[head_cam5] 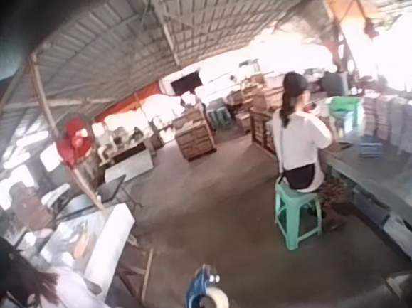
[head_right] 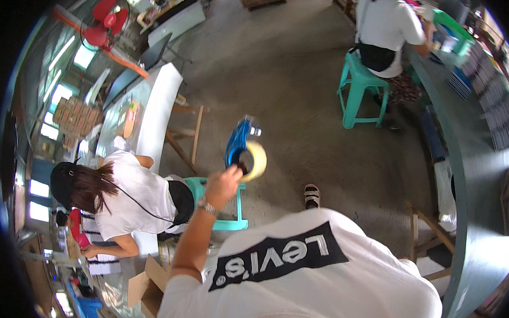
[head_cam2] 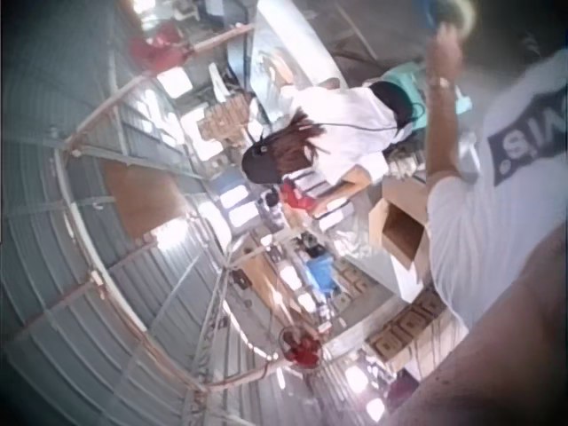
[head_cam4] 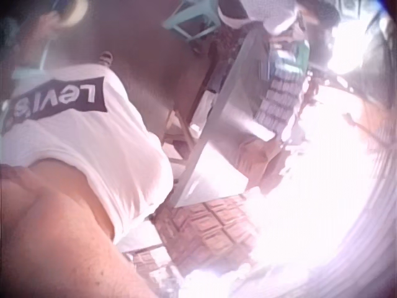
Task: The person assembles notebooks by manually threading a spiral wire through the pre-punched holes of a stack of covers and paper.
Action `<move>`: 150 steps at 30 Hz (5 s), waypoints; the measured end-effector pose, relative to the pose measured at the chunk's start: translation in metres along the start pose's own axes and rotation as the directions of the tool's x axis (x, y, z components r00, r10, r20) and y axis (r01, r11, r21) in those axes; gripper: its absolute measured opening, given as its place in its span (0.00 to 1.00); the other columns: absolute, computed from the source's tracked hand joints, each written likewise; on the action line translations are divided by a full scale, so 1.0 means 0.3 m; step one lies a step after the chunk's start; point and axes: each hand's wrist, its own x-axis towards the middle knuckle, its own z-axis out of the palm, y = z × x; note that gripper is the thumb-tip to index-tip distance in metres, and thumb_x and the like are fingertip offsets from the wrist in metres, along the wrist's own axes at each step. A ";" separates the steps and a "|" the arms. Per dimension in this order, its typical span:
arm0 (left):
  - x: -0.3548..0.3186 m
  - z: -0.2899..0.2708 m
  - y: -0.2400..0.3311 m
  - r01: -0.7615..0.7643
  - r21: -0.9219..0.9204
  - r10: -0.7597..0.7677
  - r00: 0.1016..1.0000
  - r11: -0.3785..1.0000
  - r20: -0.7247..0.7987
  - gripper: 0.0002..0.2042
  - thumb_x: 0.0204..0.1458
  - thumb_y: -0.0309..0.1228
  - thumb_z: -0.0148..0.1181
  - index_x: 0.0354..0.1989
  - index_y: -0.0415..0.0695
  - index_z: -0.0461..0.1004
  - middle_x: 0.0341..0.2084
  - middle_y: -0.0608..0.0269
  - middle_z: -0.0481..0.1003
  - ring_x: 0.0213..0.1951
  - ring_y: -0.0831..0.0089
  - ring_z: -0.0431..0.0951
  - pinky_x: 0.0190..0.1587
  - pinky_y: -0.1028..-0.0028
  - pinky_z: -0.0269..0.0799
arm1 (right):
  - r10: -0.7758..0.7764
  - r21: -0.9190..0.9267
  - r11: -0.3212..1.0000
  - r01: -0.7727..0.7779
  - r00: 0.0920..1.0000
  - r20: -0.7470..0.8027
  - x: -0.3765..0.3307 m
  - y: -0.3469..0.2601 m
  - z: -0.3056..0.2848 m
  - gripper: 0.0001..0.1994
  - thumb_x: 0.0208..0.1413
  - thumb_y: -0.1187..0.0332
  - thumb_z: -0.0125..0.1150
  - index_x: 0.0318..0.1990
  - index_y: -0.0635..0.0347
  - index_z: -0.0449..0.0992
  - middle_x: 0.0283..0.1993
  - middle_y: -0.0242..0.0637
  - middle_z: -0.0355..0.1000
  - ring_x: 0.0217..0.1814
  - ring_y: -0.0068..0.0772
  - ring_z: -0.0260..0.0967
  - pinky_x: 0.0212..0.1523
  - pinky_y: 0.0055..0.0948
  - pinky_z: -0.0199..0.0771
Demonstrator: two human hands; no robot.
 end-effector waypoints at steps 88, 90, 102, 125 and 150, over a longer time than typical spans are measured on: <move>8.822 0.357 -3.998 -0.203 -0.316 0.148 0.971 0.927 -0.190 0.19 0.43 0.11 0.56 0.45 0.42 0.68 0.50 0.58 0.68 0.52 0.53 0.72 0.52 0.62 0.73 | -0.839 0.046 0.511 0.859 0.509 -0.190 1.662 -9.517 -2.538 0.21 0.49 0.58 0.69 0.44 0.62 0.72 0.40 0.51 0.76 0.44 0.53 0.75 0.44 0.43 0.75; 9.004 0.360 -4.099 -0.205 -0.291 0.140 0.963 0.934 -0.229 0.19 0.44 0.12 0.57 0.45 0.42 0.68 0.50 0.57 0.68 0.53 0.52 0.71 0.54 0.61 0.72 | -0.679 0.137 0.715 0.686 0.728 -0.096 1.696 -9.442 -2.467 0.21 0.48 0.61 0.70 0.47 0.62 0.73 0.44 0.52 0.75 0.47 0.54 0.74 0.48 0.42 0.74; 9.882 0.337 -4.651 -0.028 -0.152 -0.013 0.966 0.988 -0.258 0.19 0.46 0.09 0.52 0.45 0.41 0.68 0.56 0.58 0.66 0.56 0.52 0.70 0.54 0.62 0.74 | -0.284 -0.125 0.945 0.302 0.948 0.147 2.249 -9.832 -2.706 0.20 0.54 0.61 0.58 0.50 0.66 0.74 0.49 0.58 0.74 0.53 0.58 0.71 0.54 0.46 0.70; 10.262 0.307 -5.391 0.099 0.301 -0.085 0.995 0.948 -0.059 0.17 0.52 0.20 0.53 0.49 0.51 0.74 0.64 0.65 0.64 0.57 0.62 0.73 0.55 0.64 0.73 | -0.590 -0.203 -0.801 0.563 -0.689 0.421 0.374 -12.983 -3.145 0.32 0.50 0.62 0.66 0.66 0.38 0.65 0.70 0.35 0.59 0.62 0.46 0.68 0.58 0.43 0.71; 10.539 0.163 -5.656 -0.146 -0.950 -0.658 0.693 0.275 -0.296 0.06 0.52 0.25 0.50 0.36 0.42 0.72 0.32 0.65 0.73 0.30 0.78 0.68 0.29 0.81 0.62 | -0.184 0.345 -0.921 0.183 -0.982 0.030 -0.077 -12.894 -2.824 0.18 0.47 0.67 0.65 0.45 0.59 0.70 0.44 0.42 0.68 0.51 0.47 0.68 0.55 0.43 0.66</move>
